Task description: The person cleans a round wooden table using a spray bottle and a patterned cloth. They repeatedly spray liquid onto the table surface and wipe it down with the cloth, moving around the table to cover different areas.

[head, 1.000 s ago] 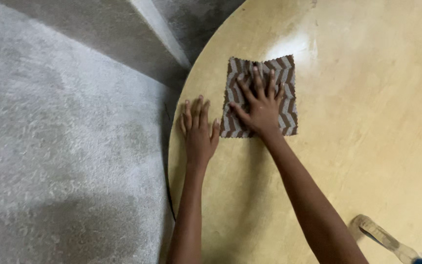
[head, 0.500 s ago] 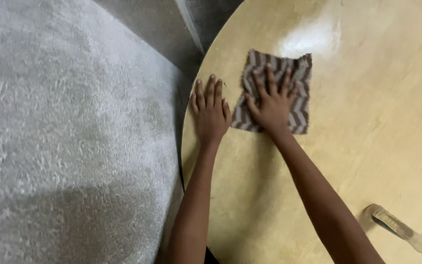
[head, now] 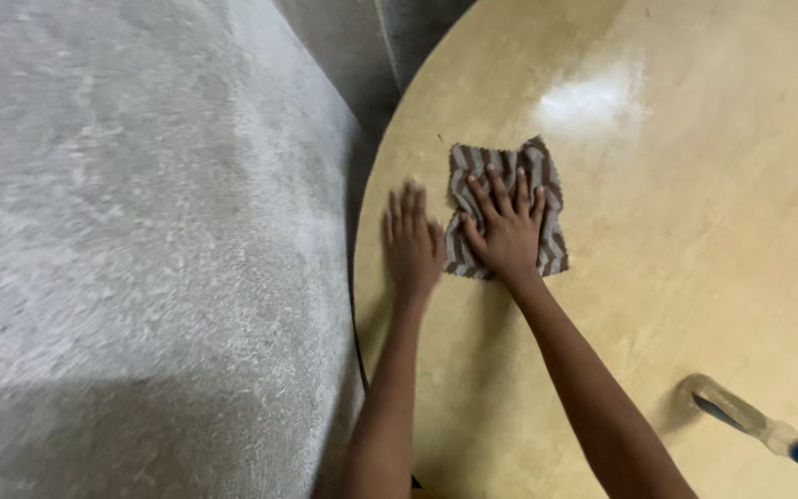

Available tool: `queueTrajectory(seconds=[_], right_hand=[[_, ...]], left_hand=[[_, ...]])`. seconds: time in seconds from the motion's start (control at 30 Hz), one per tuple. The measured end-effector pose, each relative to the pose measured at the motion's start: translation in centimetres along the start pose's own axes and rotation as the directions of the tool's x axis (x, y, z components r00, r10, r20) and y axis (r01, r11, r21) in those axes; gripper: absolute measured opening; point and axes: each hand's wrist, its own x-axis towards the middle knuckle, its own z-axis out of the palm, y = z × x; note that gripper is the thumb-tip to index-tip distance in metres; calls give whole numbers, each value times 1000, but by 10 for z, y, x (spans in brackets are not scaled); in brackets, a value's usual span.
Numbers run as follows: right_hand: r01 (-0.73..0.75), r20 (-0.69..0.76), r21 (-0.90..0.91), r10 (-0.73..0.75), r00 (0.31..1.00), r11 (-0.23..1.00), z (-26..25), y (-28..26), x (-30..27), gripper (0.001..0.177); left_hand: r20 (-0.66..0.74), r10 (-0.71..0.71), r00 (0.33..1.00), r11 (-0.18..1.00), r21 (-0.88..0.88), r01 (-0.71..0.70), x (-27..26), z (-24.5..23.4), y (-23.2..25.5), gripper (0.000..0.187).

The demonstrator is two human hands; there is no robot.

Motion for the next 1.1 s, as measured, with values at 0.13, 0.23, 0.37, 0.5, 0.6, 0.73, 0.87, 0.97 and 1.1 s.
queueTrajectory(seconds=[0.13,0.23,0.37,0.5,0.6,0.73,0.87,0.97,1.1], right_hand=[[7,7,-46,-7,1000,999,17,-28,23,67],[134,-26,-60,-136,990,989,19,-50,-1,59],[169,53,10,-170,984,986,9,-54,-50,63],[142,76,14,-143,987,990,4,-53,-105,62],[157,29,64,-159,987,985,9,-44,-117,61],[177,81,265,-205,975,948,10,-30,-129,61],[60,-48,265,-49,998,962,-13,-19,-173,59],[-73,-41,264,86,995,962,-14,-1,-203,60],[-63,143,37,57,988,997,-11,26,-246,66]], left_hand=[[69,-86,994,993,-76,91,-60,-11,19,59],[46,-60,997,977,-201,68,-82,-19,13,63],[53,-140,989,965,-219,148,-119,-30,16,66],[103,-93,990,995,-20,96,-160,-37,29,63],[113,-89,990,996,-5,90,-180,-39,38,63],[126,-103,987,992,-64,112,-213,-44,29,62],[113,-166,980,986,42,162,-256,-43,41,61],[8,-175,984,984,20,175,-260,-36,50,62],[42,-16,999,992,124,10,-268,-39,50,64]])
